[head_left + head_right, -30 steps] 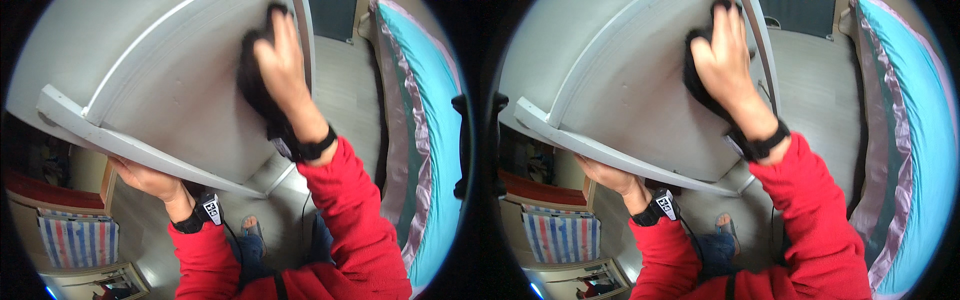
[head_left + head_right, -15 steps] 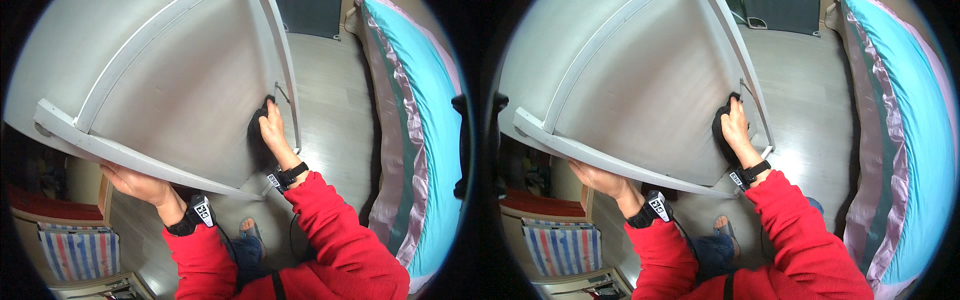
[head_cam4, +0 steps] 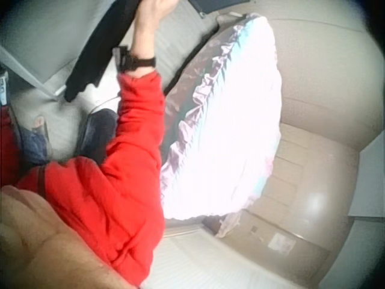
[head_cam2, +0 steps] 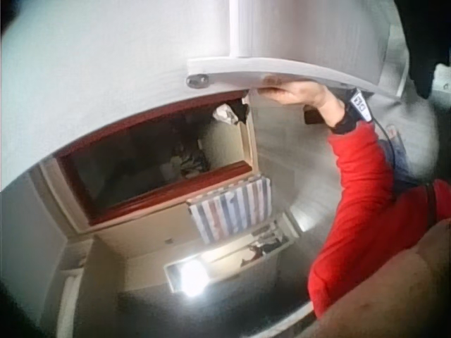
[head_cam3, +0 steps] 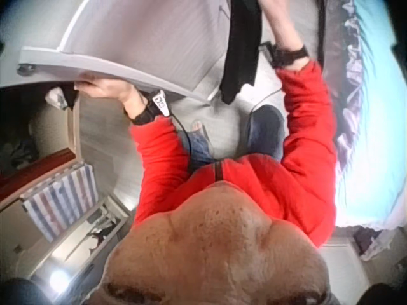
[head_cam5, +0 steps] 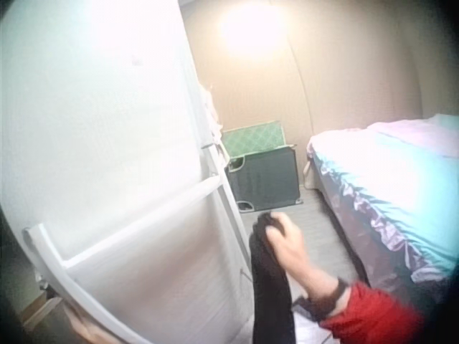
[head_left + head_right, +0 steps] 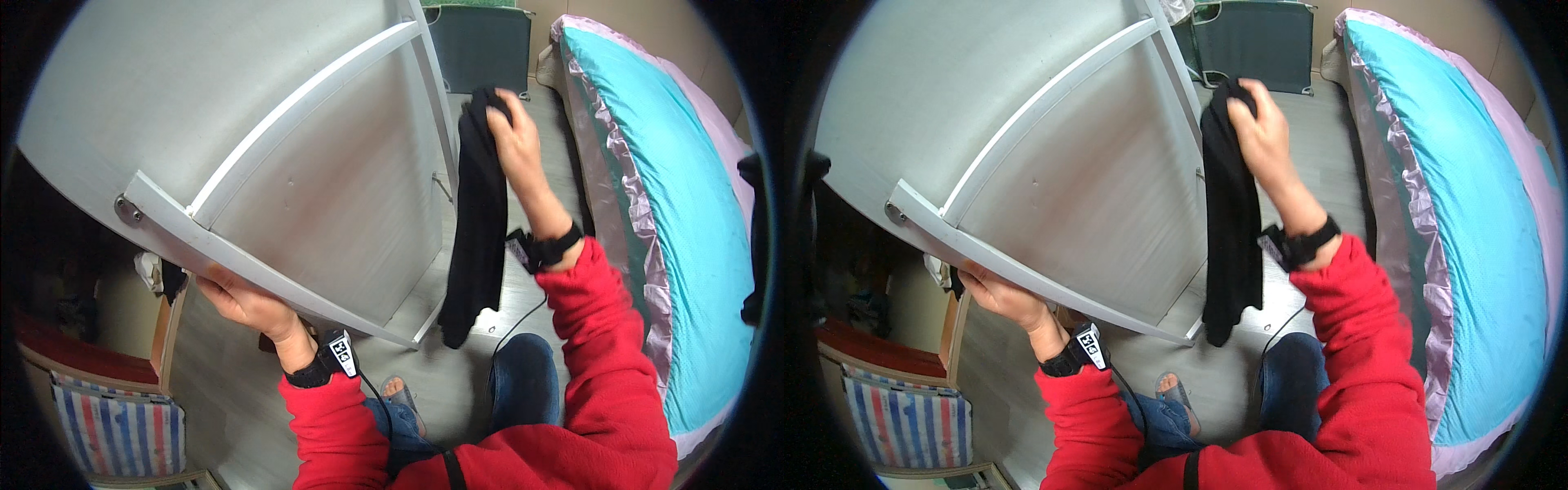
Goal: The person kneels on the floor and wipes the legs and underside of a white table with a black cloth. They rotate the table to access different sides and continue wiping the frame and surface edges.
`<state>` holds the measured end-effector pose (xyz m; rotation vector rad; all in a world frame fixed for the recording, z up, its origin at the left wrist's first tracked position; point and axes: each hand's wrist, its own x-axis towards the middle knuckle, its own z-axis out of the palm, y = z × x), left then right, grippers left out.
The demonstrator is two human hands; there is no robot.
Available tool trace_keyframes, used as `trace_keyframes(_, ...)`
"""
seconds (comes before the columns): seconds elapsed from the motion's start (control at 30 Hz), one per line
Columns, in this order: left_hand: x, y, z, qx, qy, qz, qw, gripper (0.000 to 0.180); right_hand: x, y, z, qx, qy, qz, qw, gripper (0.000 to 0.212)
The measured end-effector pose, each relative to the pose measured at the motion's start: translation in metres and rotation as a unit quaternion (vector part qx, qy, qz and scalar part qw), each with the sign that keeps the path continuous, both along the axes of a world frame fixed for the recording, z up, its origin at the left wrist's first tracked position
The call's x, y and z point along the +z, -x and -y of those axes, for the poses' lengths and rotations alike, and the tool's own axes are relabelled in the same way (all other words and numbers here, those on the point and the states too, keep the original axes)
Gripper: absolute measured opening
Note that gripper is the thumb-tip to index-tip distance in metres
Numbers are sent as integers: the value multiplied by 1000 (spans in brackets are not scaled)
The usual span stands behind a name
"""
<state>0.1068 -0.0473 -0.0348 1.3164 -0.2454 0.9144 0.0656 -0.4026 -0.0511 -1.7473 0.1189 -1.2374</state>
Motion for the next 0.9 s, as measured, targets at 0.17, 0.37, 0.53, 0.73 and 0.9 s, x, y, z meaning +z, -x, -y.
trace_keyframes(0.17, 0, 0, 2, 1, 3, 14, 1000, 48, 81, -38, 13, -34, 138, 53, 988, 38)
trace_keyframes(0.37, -5, 1, -3, 21, -30, 10, 999, 45, 105, -64, 18, 122, 84, 2, 989, 30)
trace_keyframes(0.53, -11, -8, -13, 89, -84, 27, 992, 41, 56, -66, 28, 210, 51, -26, 976, 24)
trace_keyframes(0.73, -13, -11, -12, 138, -134, 50, 980, 34, -51, -57, 32, 119, 55, -90, 987, 33)
trace_keyframes(0.9, -15, -8, -19, 186, -222, 77, 954, 33, -140, -29, 28, 157, -33, -180, 971, 28)
